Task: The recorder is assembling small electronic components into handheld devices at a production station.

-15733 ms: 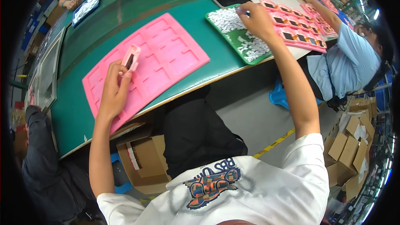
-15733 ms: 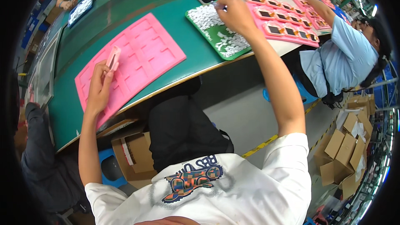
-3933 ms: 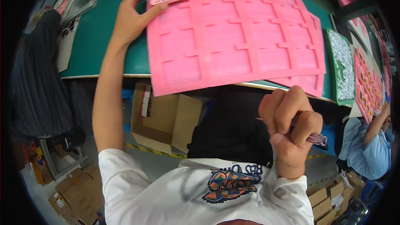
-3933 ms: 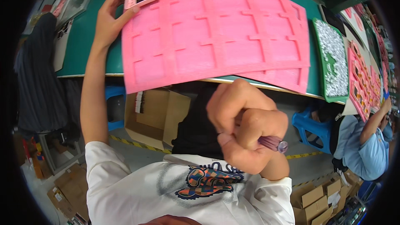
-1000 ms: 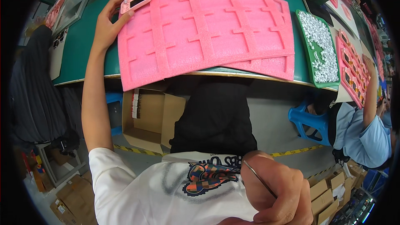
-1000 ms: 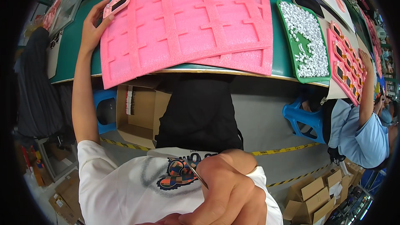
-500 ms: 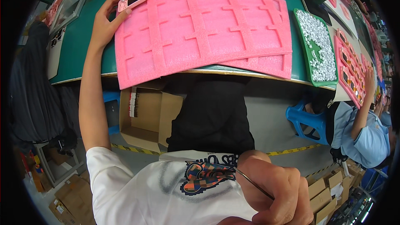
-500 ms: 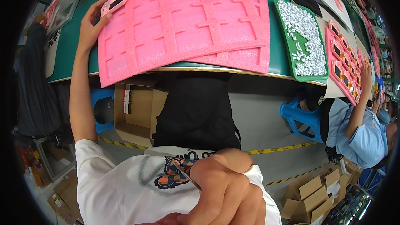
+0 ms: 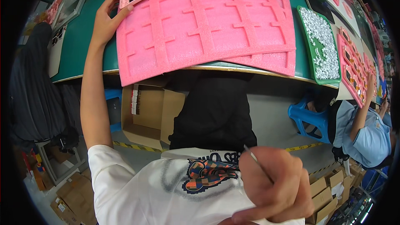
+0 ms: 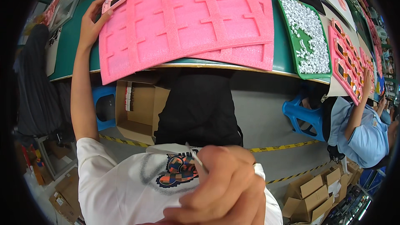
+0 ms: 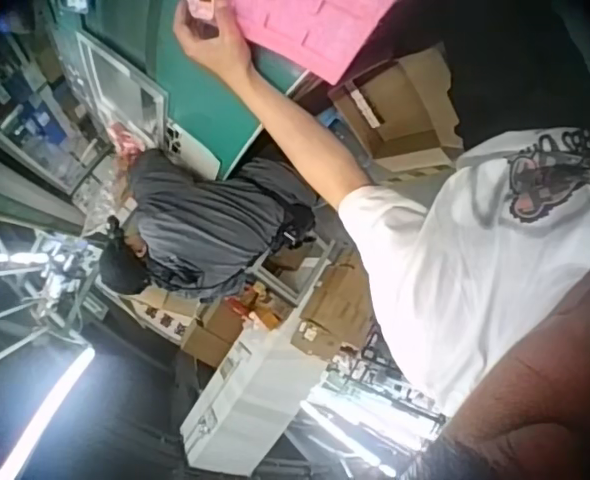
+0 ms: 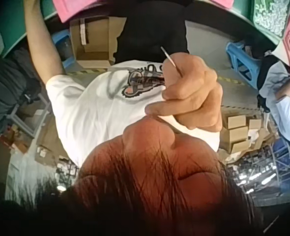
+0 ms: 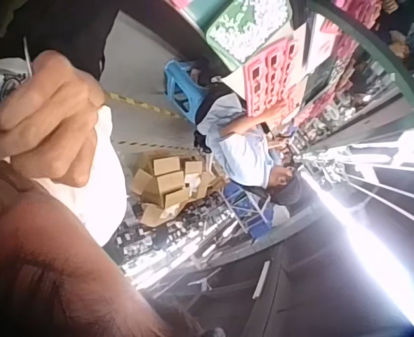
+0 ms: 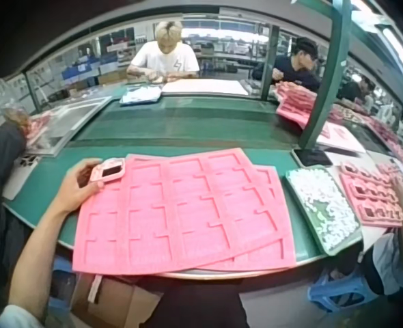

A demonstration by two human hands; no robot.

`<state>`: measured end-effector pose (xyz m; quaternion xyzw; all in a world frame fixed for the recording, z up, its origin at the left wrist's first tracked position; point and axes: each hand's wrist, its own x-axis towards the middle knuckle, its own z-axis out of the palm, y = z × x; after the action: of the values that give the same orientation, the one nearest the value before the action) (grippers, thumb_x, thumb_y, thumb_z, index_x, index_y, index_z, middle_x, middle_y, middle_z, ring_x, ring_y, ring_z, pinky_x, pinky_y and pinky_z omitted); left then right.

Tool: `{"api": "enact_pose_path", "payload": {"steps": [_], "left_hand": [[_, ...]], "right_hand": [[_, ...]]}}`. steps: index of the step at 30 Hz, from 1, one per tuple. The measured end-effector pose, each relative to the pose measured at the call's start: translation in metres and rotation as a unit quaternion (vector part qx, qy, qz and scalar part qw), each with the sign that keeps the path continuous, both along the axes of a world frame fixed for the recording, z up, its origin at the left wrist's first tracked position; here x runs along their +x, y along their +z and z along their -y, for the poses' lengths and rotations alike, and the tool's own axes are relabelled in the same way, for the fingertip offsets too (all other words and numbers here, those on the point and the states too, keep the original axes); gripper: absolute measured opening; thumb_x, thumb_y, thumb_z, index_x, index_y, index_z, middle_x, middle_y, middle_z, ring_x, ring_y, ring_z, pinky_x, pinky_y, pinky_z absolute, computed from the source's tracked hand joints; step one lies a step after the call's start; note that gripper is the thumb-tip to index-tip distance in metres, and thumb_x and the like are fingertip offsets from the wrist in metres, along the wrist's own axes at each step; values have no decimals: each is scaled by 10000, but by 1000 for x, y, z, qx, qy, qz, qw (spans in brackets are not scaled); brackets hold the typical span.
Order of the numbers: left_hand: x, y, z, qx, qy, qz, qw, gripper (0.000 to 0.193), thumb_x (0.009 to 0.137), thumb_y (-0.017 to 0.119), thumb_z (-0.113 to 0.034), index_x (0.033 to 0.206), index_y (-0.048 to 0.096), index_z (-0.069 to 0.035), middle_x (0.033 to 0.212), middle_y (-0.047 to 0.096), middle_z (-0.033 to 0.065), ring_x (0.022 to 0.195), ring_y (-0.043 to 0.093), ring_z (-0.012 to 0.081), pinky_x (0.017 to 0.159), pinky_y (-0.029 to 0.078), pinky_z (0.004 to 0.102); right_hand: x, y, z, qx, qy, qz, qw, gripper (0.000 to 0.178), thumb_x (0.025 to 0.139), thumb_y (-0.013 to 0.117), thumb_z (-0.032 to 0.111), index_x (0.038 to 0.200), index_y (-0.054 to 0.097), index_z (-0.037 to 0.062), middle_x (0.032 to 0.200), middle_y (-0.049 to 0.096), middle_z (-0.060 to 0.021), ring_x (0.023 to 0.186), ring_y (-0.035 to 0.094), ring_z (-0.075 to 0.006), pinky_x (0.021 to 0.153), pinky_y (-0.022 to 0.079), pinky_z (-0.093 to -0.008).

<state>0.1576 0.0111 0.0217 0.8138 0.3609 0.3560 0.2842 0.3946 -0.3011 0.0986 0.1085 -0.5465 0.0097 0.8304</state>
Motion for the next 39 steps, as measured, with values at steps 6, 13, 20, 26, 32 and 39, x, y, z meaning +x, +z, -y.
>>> {"api": "enact_pose_path", "payload": {"steps": [6, 13, 20, 26, 32, 39], "left_hand": [[1, 2, -1, 1, -1, 3, 1000, 522, 895, 779, -227, 1373, 645, -65, 1288, 698, 115, 1143, 642, 231, 1069, 453, 335], [2, 3, -1, -2, -4, 4, 1000, 518, 893, 780, -214, 1369, 646, -63, 1289, 698, 117, 1143, 643, 229, 1071, 452, 334], [2, 3, -2, -1, -3, 4, 1000, 513, 892, 777, -202, 1367, 646, -61, 1286, 698, 116, 1140, 643, 228, 1068, 455, 334], [1, 2, -2, 12, -8, 7, 1000, 513, 891, 776, -204, 1367, 646, -62, 1283, 698, 114, 1130, 644, 229, 1061, 460, 332], [3, 0, 0, -1, -7, 6, 1000, 511, 889, 777, -208, 1362, 649, -61, 1284, 698, 112, 1120, 646, 229, 1050, 468, 330], [1, 1, 0, 8, -1, 1, 1000, 511, 888, 780, -220, 1357, 653, -64, 1276, 703, 110, 1119, 648, 231, 1045, 471, 335]], "right_hand": [[9, -6, 24, -314, -26, 35, 949, 200, 991, 557, 122, 864, 405, 139, 809, 524, 2, 670, 756, -186, 765, 484, -329], [10, -8, 24, -324, -33, 55, 944, 182, 1005, 542, 156, 898, 394, 147, 807, 512, -2, 684, 760, -176, 785, 459, -328], [7, -6, 23, -314, -38, 45, 947, 191, 1002, 550, 143, 890, 395, 153, 781, 522, -4, 672, 759, -180, 779, 462, -325], [9, -6, 12, -121, 50, 66, 989, 208, 991, 566, 121, 882, 393, 161, 736, 530, -6, 648, 753, -177, 783, 463, -319], [7, 5, 48, -84, 120, 38, 988, 270, 993, 535, -30, 794, 509, 151, 713, 613, -6, 562, 631, -157, 643, 530, -304], [15, 27, 9, 222, -135, -25, 965, 235, 994, 542, -37, 840, 545, 141, 710, 601, -9, 553, 608, -160, 631, 525, -302]]}}
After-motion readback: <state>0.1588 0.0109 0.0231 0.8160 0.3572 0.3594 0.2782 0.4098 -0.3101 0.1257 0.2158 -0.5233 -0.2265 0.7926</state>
